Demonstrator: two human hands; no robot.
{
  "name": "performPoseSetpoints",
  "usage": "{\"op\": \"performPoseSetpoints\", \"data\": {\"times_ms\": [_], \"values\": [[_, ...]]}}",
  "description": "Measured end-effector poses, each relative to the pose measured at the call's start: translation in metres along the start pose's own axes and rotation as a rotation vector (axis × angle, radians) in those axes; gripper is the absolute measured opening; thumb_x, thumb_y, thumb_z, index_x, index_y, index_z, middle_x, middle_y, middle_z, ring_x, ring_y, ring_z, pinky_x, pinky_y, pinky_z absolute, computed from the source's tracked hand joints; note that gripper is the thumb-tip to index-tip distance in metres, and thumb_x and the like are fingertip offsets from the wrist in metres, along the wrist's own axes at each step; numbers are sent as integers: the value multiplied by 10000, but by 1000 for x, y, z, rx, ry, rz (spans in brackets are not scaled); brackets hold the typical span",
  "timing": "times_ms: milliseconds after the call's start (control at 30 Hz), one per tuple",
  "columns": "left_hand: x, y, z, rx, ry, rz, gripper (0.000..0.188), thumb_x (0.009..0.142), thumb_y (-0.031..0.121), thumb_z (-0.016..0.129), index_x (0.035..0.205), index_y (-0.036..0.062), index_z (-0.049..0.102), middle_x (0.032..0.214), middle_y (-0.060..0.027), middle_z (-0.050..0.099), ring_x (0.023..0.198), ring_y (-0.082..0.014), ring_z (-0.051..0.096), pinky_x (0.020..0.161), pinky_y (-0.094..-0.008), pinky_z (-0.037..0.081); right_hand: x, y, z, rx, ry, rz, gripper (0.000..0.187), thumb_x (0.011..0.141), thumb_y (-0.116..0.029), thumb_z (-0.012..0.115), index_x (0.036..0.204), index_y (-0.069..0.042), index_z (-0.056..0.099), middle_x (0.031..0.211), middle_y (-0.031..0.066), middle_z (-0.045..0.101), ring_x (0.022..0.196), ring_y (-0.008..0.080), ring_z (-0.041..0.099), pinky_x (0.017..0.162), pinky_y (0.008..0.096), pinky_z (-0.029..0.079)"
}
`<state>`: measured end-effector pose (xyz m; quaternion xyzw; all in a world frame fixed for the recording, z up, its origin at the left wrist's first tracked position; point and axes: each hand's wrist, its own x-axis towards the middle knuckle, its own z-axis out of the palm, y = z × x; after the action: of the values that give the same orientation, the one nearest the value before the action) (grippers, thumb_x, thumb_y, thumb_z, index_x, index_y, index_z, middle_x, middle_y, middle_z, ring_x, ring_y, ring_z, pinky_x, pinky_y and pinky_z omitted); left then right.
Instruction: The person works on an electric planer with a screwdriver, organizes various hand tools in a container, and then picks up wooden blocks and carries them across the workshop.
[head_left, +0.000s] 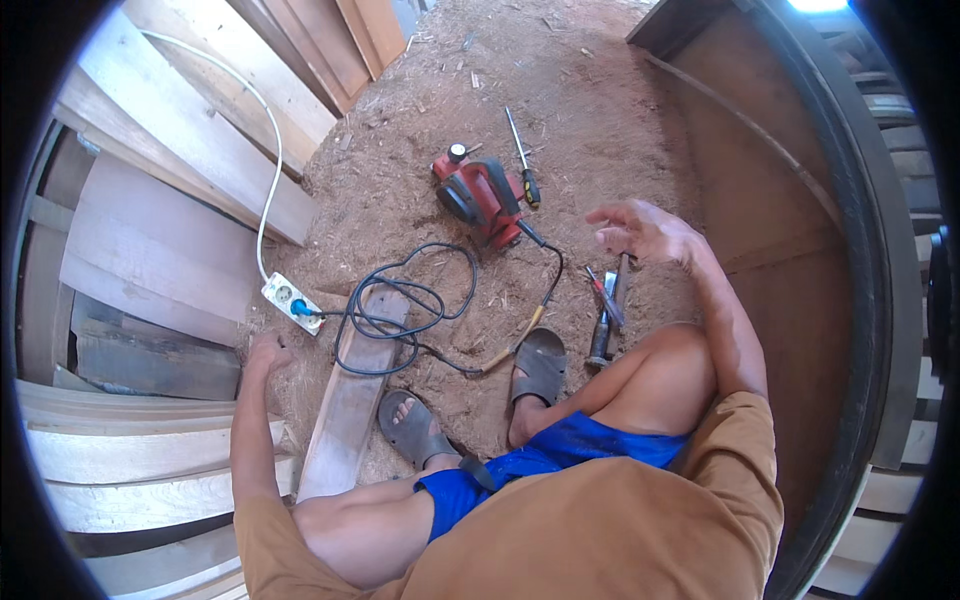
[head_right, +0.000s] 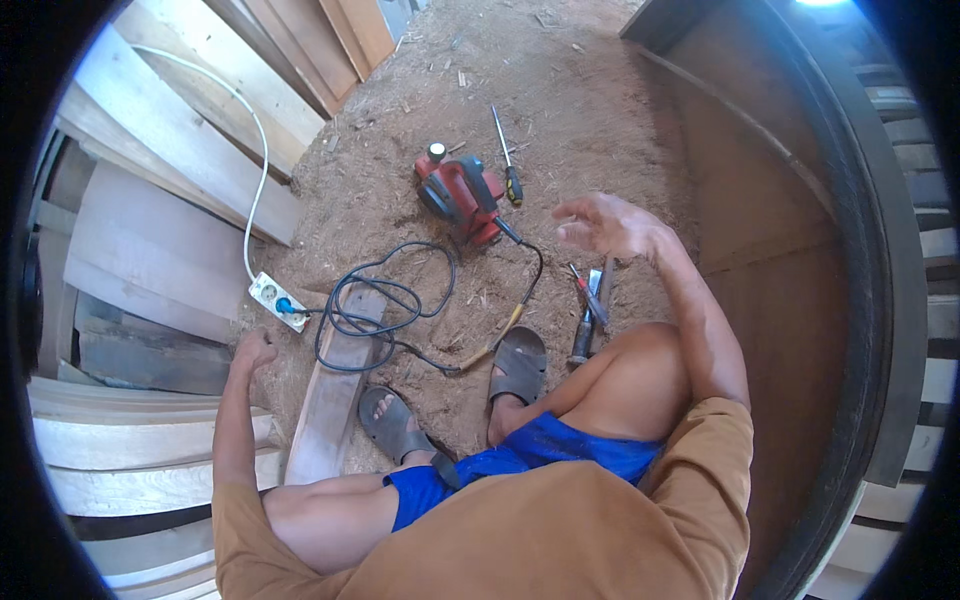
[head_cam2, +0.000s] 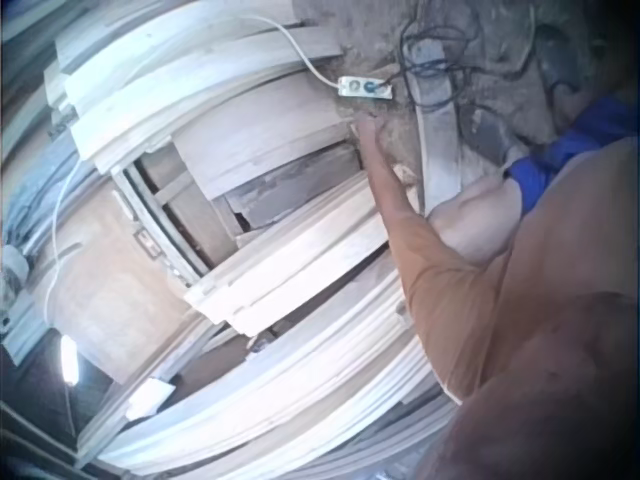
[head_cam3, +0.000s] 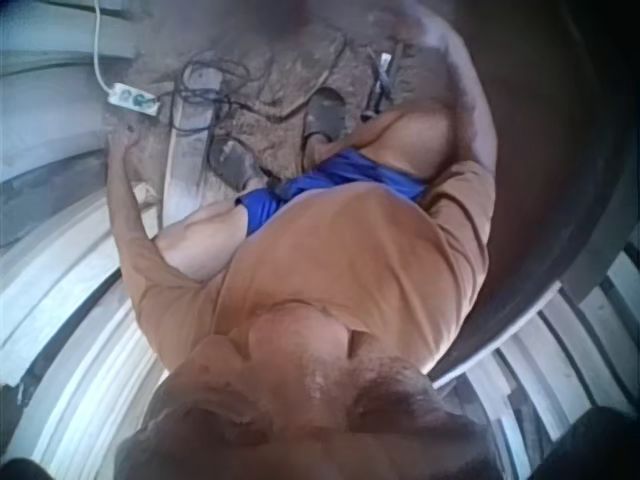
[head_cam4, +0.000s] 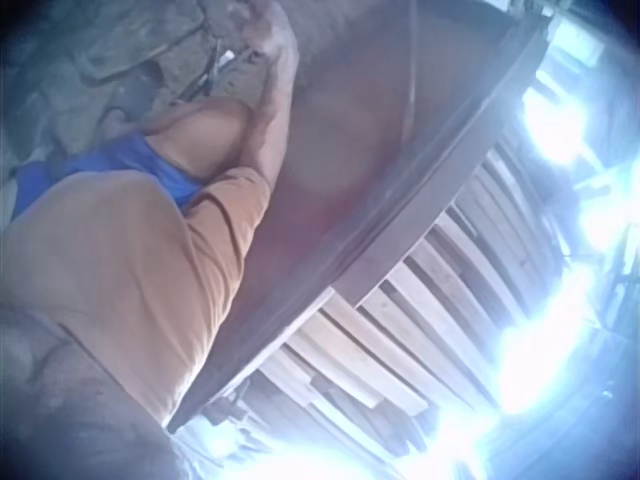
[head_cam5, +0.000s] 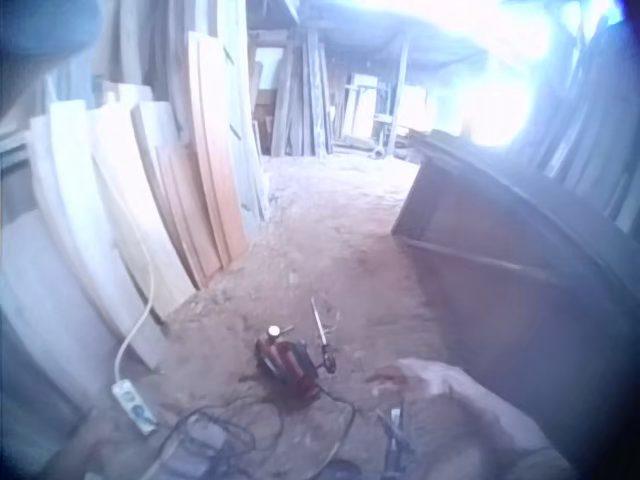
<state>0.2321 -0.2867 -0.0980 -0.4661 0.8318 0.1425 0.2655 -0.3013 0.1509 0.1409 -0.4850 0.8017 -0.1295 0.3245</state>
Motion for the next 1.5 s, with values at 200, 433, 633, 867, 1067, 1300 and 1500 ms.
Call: {"op": "performPoseSetpoints", "data": {"times_ms": [200,433,633,867,1067,1300,1500], "values": [[10,-51,8,-119,220,-29,459,866,345,512,1108,-5,682,1099,-269,699,1050,-414,675,904,-505,526,-10,33,-25,118,-1,103,614,979,-463,640,1375,1,570,975,129,709,860,199,680,761,370,528],[-16,-56,-30,-683,-111,-322,436,953,423,415,824,46,592,694,-105,606,614,-209,587,539,-407,449,-15,150,28,-104,456,353,287,937,-280,635,1006,-10,704,844,181,705,796,281,684,725,427,533],[-51,-54,-43,-876,-131,-303,236,946,293,493,870,88,582,729,-57,602,609,-186,593,502,-360,482,-9,201,233,-22,135,792,316,889,-292,665,1053,-28,722,1041,248,711,1015,395,682,892,493,532],[-67,-54,-77,-1221,-235,-71,195,919,121,543,1092,70,615,928,-84,664,686,-176,645,609,-324,564,6,209,191,148,57,736,303,880,-258,631,997,13,698,951,255,698,913,345,690,801,475,527],[-68,-56,-117,-1474,-6,260,341,927,206,619,1188,-13,608,1064,-101,678,843,-154,671,702,-330,602,76,126,11,-148,403,388,391,827,-339,675,805,52,670,802,260,684,754,361,700,707,493,520],[-64,19,-157,-1316,-186,544,458,863,309,708,1161,-29,630,1079,-109,685,926,-170,680,838,-318,580,175,111,-17,-295,430,407,479,813,-449,694,799,30,681,853,296,688,827,398,704,757,498,523],[-58,48,-153,-1259,-228,568,467,845,326,711,1152,-18,639,1085,-112,695,955,-188,677,880,-351,561,234,140,69,-255,292,421,335,838,-355,702,918,-31,686,969,277,698,954,431,680,822,512,518]]}}
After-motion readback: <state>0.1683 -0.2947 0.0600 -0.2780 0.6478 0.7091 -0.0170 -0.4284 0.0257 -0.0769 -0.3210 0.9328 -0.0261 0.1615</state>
